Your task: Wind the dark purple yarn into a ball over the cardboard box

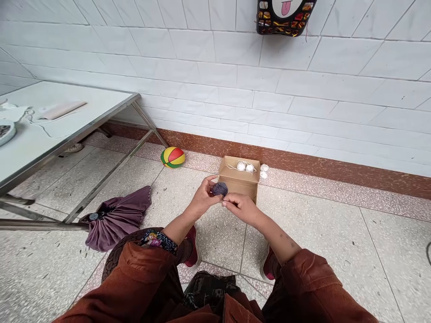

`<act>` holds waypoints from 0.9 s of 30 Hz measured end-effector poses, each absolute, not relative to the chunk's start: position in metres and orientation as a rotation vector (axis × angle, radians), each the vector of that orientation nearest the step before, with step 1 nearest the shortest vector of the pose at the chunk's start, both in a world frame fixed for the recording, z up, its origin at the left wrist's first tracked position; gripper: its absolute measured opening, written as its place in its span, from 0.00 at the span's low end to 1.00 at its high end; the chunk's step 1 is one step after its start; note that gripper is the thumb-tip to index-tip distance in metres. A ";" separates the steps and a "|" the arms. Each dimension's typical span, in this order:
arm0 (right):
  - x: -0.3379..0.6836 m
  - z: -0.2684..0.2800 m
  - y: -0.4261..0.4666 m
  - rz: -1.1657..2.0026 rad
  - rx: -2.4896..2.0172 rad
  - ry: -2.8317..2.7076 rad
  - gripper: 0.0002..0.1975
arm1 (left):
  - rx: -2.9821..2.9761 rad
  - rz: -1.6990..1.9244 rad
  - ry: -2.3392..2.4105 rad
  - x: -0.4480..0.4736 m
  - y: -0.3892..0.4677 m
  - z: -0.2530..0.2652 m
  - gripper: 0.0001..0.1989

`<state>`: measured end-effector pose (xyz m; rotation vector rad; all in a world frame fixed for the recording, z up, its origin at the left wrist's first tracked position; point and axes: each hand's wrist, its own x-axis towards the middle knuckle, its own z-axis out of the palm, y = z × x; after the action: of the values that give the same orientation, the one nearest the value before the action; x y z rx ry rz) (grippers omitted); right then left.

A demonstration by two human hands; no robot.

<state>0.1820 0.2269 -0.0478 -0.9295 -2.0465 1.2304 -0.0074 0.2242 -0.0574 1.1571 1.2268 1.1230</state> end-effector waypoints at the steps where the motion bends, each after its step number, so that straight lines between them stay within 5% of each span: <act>1: 0.184 -0.042 0.227 1.269 -0.921 -1.990 0.14 | 1.201 1.090 1.261 -0.007 0.224 -0.059 0.42; 7: 0.192 -0.045 0.248 1.150 -1.106 -1.725 0.14 | 1.478 0.870 0.959 -0.002 0.211 -0.054 0.51; 13: 0.181 -0.073 0.241 1.089 -1.138 -1.975 0.11 | 1.197 1.112 0.931 -0.007 0.218 -0.045 0.47; 20: 0.184 -0.041 0.231 1.207 -0.889 -2.008 0.14 | 1.304 1.050 1.249 -0.010 0.224 -0.061 0.51; 27: 0.180 -0.060 0.254 1.033 -1.128 -1.803 0.14 | 1.439 0.915 0.873 -0.009 0.211 -0.050 0.51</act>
<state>0.1797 0.2541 -0.0603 -1.1276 -1.8030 1.0329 -0.0088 0.2114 -0.0502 1.4388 0.8734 0.9155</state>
